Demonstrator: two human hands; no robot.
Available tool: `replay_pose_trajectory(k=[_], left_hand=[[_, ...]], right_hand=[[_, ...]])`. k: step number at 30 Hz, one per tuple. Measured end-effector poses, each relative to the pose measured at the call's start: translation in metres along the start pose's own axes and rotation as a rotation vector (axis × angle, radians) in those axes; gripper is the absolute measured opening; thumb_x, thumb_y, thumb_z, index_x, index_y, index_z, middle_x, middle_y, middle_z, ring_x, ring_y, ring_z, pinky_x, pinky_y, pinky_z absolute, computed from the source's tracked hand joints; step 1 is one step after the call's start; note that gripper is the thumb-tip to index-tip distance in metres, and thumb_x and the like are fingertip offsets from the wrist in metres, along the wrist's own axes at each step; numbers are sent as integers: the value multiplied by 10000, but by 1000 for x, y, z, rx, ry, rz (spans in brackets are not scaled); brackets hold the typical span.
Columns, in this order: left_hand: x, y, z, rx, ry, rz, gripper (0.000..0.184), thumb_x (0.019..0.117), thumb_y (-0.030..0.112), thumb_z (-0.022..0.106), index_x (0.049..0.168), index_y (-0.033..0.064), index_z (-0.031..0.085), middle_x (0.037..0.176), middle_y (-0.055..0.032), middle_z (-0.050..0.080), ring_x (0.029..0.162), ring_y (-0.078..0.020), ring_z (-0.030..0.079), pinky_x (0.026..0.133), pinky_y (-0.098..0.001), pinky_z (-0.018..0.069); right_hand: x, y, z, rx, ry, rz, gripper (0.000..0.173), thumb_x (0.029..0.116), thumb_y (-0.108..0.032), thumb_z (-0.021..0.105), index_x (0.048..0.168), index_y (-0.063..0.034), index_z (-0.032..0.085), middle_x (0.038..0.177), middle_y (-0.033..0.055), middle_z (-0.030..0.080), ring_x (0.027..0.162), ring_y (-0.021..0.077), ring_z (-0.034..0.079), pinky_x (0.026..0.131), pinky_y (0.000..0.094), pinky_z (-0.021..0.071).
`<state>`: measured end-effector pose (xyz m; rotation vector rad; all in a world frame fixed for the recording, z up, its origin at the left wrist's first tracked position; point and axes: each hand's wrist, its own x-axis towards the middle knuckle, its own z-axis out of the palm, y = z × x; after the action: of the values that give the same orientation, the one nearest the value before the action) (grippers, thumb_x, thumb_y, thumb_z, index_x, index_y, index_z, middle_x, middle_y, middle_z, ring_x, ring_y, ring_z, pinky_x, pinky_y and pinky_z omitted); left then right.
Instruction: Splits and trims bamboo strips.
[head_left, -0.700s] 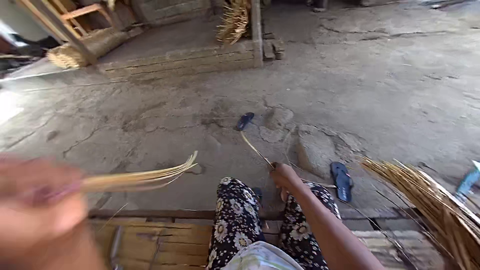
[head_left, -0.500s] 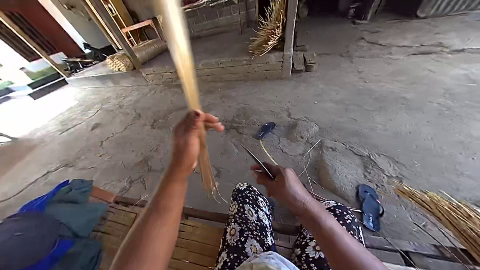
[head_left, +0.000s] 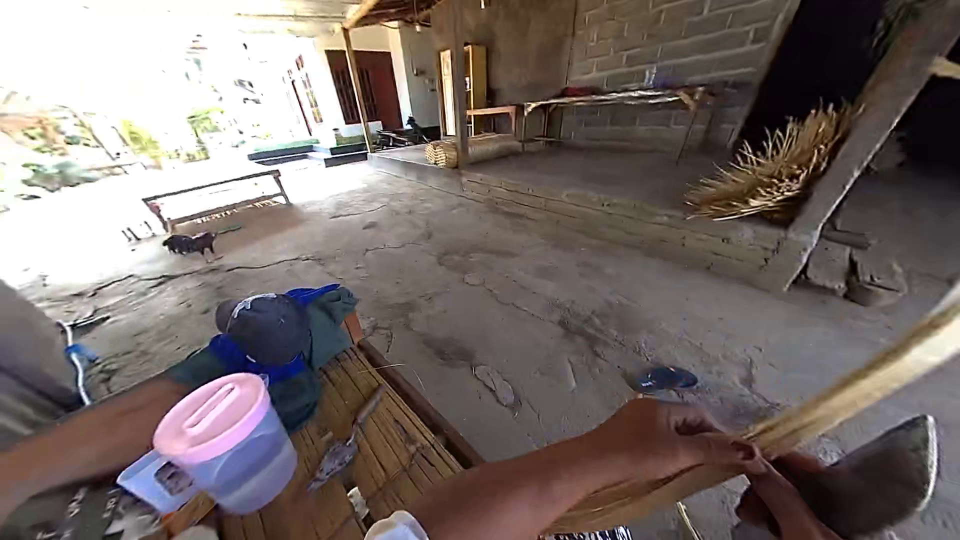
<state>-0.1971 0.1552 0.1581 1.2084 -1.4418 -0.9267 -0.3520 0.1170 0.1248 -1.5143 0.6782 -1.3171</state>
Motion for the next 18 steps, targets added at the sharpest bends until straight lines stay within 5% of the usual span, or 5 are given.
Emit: replay_pose_trajectory(k=[4, 10, 14, 16, 18], left_hand=[[-10, -10, -1, -9, -69, -73, 223, 979, 134, 682, 1081, -62, 655, 904, -109, 662, 794, -133, 611, 773, -339, 527], [-9, -7, 0, -56, -60, -64, 213, 994, 121, 658, 1105, -61, 663, 882, -93, 665, 740, -106, 605, 710, -298, 528], [-11, -3, 0, 116, -42, -65, 271, 1039, 136, 593, 1198, -82, 608, 1010, -199, 678, 844, -242, 695, 802, -424, 593], [-14, 4, -2, 263, 25, -97, 298, 1048, 164, 581, 1239, -63, 610, 1052, -209, 691, 861, -267, 724, 798, -438, 620], [-10, 6, -12, 447, 57, -143, 338, 1048, 249, 582, 1258, -14, 614, 1032, -176, 710, 861, -262, 728, 800, -445, 613]], right_hand=[[3, -2, -3, 54, 46, -14, 142, 940, -8, 619, 1059, -73, 575, 789, -128, 670, 572, -15, 600, 514, 171, 534], [1, -3, -10, 78, 56, -33, 135, 948, -30, 628, 1057, -83, 569, 806, -112, 684, 567, 1, 613, 499, 181, 540], [0, -2, -16, -85, -33, 12, 160, 992, -103, 618, 1130, -36, 572, 826, -94, 669, 580, -10, 599, 514, 191, 539], [-4, -11, -26, -362, -109, 75, 276, 1025, -223, 601, 1186, -6, 652, 847, -19, 691, 606, 34, 610, 545, 258, 545], [-5, -15, -36, -685, -151, 63, 343, 998, -340, 619, 1125, -37, 717, 825, 83, 700, 670, 196, 659, 621, 459, 556]])
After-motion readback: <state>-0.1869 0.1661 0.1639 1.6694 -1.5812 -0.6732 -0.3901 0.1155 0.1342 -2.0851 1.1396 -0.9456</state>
